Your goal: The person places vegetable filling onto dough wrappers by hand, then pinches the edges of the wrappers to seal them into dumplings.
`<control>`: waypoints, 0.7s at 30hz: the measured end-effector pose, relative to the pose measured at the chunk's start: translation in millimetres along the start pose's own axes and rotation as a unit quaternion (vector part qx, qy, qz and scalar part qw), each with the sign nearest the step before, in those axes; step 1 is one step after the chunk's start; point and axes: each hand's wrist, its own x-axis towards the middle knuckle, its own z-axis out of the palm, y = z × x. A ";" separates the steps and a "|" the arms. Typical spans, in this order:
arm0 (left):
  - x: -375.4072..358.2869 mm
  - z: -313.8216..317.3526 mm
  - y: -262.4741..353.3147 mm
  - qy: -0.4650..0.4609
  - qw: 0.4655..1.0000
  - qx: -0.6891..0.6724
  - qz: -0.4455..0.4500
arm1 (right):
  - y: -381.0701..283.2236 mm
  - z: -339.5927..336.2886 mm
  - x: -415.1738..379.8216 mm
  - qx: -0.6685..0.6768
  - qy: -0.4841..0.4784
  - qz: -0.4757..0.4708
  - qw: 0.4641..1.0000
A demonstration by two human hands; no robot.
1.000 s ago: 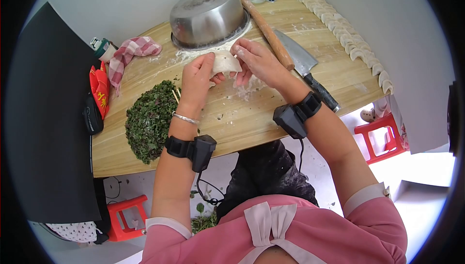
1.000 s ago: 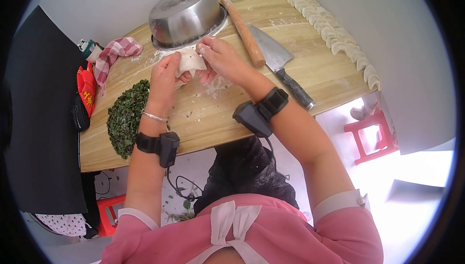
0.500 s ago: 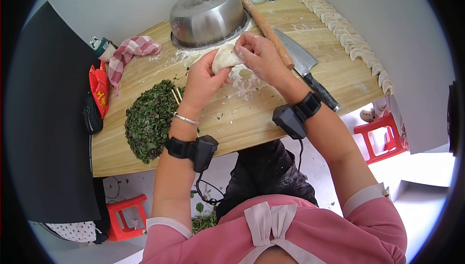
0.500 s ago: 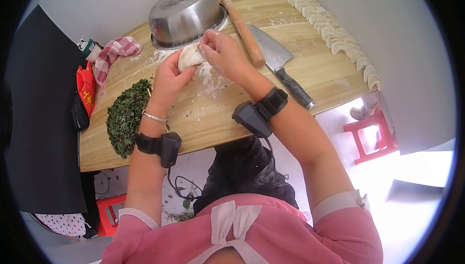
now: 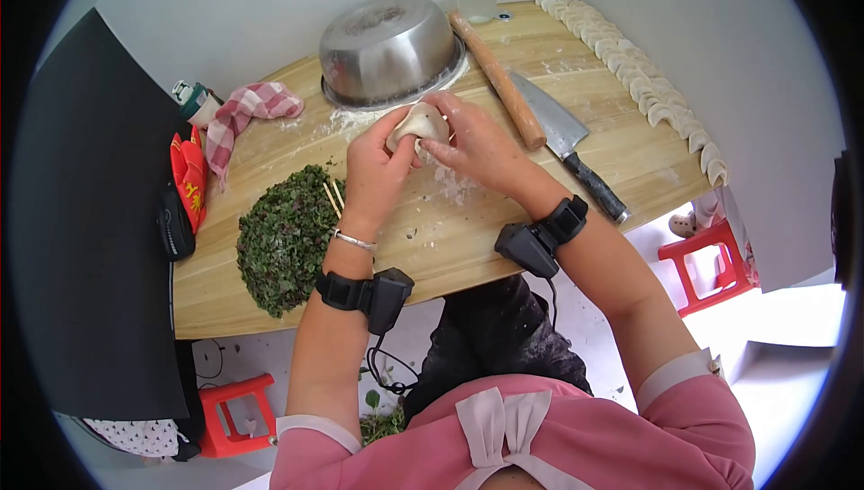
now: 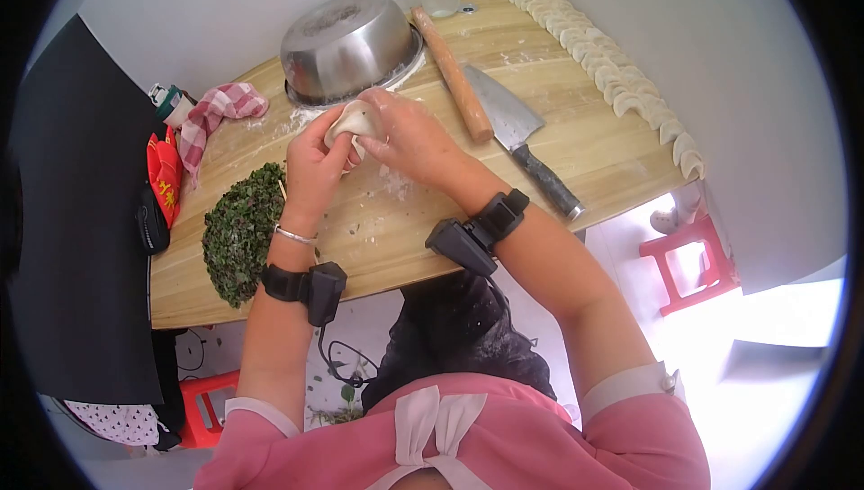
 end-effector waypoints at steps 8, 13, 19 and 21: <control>0.6 4.7 2.6 -0.015 0.997 -0.073 -0.016 | -1.5 -2.3 1.5 0.011 0.042 0.098 0.994; -0.7 3.6 5.6 -0.021 0.998 -0.063 -0.021 | -6.4 -3.5 1.6 -0.022 0.058 0.035 0.997; -2.9 7.5 9.0 -0.036 0.997 -0.058 -0.046 | -0.4 -0.9 1.0 0.015 0.076 0.087 0.993; -2.0 9.5 10.9 -0.038 0.996 -0.064 -0.043 | -2.8 -2.9 1.1 0.018 0.076 0.095 0.992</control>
